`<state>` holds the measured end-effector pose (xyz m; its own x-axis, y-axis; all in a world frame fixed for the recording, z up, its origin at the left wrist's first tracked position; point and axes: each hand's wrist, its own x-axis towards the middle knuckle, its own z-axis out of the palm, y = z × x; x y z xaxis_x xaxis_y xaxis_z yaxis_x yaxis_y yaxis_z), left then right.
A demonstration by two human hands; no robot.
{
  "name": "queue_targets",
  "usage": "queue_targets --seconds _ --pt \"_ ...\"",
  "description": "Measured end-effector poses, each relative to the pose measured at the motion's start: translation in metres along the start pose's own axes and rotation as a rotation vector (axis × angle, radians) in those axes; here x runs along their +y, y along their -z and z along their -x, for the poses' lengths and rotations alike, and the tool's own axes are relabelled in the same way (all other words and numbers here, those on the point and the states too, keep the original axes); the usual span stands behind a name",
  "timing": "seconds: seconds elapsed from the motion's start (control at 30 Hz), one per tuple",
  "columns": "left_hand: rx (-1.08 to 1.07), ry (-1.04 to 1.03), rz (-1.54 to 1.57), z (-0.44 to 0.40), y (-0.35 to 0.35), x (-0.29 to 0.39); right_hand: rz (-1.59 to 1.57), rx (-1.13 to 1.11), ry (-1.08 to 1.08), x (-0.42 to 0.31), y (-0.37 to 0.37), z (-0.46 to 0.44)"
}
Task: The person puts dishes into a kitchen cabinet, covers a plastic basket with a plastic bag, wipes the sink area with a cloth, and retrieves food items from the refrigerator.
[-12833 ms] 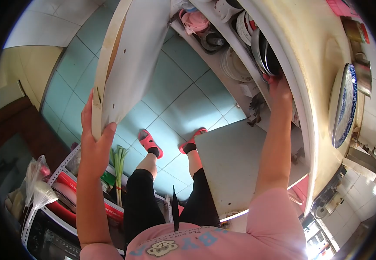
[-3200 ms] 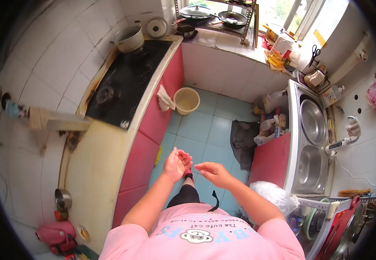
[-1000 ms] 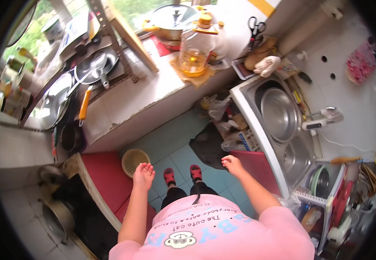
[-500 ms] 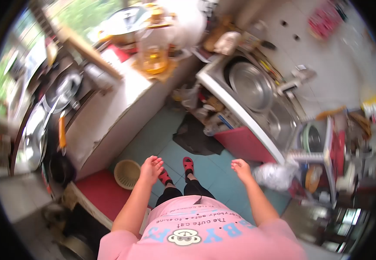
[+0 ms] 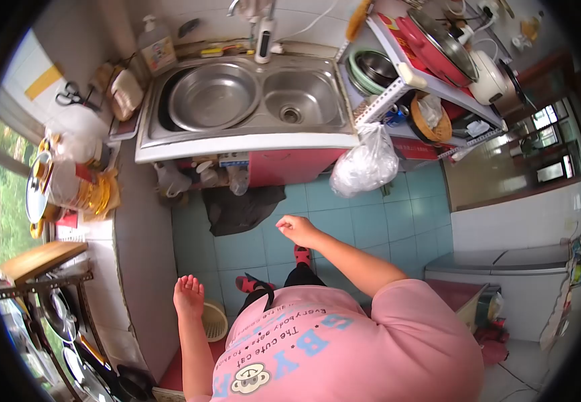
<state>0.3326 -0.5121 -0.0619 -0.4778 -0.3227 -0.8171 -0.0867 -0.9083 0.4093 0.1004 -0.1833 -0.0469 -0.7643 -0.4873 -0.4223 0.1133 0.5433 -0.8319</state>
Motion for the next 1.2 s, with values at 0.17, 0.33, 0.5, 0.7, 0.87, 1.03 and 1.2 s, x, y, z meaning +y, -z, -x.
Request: queue_targets --seconds 0.17,0.33,0.5,0.7,0.87,1.03,1.2 --pt "-0.072 0.037 -0.048 -0.012 -0.067 -0.071 0.026 0.107 0.026 0.051 0.097 0.016" --pt "-0.174 0.103 -0.184 -0.021 -0.148 -0.154 0.074 0.571 0.080 0.101 0.271 0.032" --pt "-0.221 -0.113 -0.831 0.003 -0.299 -0.232 0.505 0.664 0.112 0.165 0.419 0.023" --pt "-1.125 -0.991 -1.545 0.020 -0.495 -0.361 0.733 0.454 0.049 0.188 0.445 -0.002" --pt "-1.153 -1.227 -2.237 -0.028 -0.559 -0.458 0.757 0.443 -0.031 0.201 0.445 -0.013" --pt "-1.148 -1.100 -2.512 -0.028 -0.556 -0.434 0.489 0.643 -0.097 0.205 0.461 -0.017" --pt "-1.157 -0.997 -2.300 -0.036 -0.531 -0.429 -0.061 0.695 -0.012 0.207 0.460 -0.034"
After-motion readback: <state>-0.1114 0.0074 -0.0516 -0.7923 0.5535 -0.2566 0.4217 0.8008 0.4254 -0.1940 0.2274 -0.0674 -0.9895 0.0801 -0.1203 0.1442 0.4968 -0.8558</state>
